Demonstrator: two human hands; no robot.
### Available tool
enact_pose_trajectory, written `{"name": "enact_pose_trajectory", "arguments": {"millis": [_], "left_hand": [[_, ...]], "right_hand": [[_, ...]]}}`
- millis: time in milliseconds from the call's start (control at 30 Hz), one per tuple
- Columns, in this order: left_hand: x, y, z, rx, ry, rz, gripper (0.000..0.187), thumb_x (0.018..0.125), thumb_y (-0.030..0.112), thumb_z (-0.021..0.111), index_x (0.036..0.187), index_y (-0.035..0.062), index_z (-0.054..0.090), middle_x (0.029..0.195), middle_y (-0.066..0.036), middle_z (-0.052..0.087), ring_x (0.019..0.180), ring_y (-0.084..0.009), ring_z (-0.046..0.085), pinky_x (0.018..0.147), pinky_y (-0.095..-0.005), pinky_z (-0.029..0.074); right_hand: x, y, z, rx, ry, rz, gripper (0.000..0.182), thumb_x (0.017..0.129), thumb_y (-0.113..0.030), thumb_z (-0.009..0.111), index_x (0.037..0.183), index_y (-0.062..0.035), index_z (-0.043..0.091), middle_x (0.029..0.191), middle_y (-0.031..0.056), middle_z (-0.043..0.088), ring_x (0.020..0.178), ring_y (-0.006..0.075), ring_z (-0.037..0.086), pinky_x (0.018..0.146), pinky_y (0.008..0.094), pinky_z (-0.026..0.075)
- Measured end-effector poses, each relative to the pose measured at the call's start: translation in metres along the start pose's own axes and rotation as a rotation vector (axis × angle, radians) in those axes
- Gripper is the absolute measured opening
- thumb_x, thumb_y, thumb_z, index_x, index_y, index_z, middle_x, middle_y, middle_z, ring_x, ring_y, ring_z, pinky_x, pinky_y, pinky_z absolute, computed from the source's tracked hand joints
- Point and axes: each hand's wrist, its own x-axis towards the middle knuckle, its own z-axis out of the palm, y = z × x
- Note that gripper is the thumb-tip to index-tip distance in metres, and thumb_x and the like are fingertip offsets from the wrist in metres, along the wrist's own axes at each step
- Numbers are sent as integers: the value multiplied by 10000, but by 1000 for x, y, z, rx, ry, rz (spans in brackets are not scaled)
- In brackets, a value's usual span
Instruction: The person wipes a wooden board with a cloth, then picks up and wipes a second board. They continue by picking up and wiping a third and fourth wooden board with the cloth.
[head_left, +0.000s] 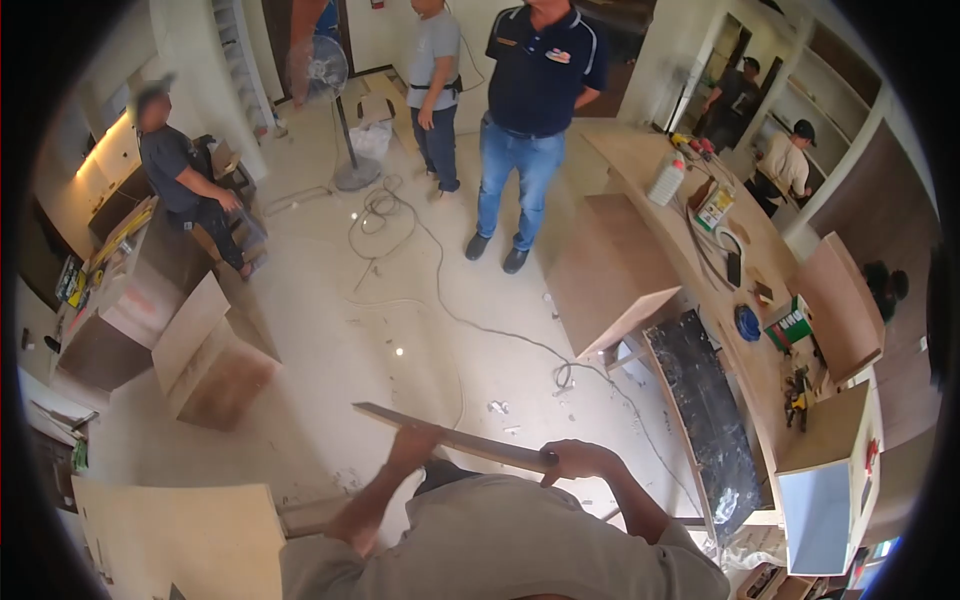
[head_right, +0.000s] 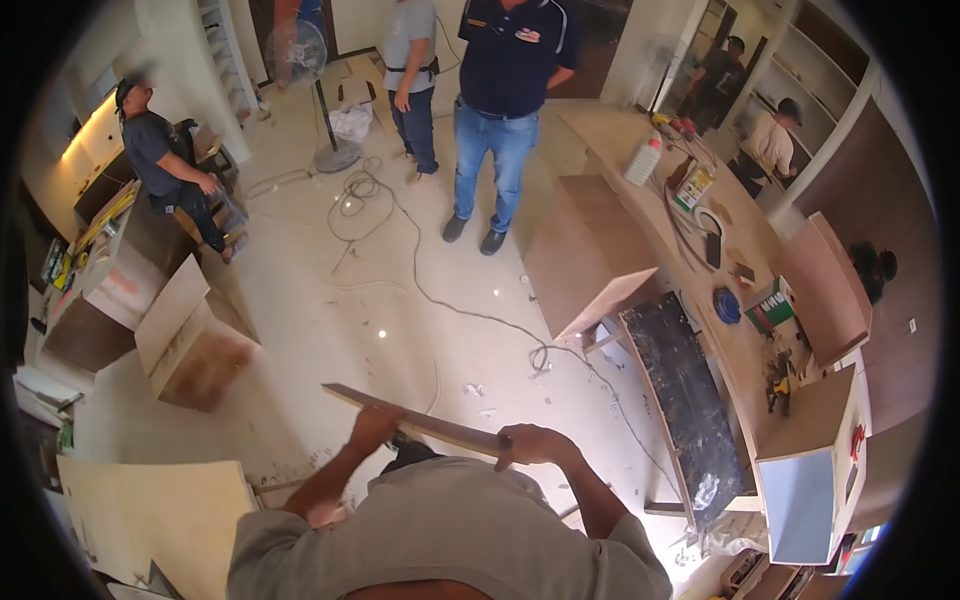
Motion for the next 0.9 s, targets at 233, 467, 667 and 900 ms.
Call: {"name": "enact_pose_trajectory", "arguments": {"millis": [233,467,667,900], "left_hand": [[63,66,0,233,-204,25,300,889,242,661,1163,160,752,1181,-59,734,1174,-266,648,1044,-483,463],[129,58,2,249,-3,-47,242,903,210,629,1098,178,769,1183,-58,739,1148,-262,654,1001,-469,485],[174,31,-19,298,119,-409,373,865,375,764,1153,138,739,1123,-99,752,1076,-303,682,956,-465,514],[220,18,128,-1395,63,-1288,955,885,641,732,1579,109,349,1532,-204,447,1303,-404,541,919,-653,544]], "right_hand": [[-111,158,63,222,129,-55,824,730,-478,834,1381,-21,621,1302,234,680,1216,371,645,1036,411,492],[-183,235,84,505,246,-140,697,742,-288,874,1318,23,637,933,140,727,775,200,654,709,339,507],[-195,279,85,685,273,-133,713,728,-244,893,1345,1,634,877,108,702,690,153,589,632,321,473],[-135,299,74,543,396,23,759,714,-393,908,1331,-40,640,1049,129,759,952,236,710,840,395,548]]}}
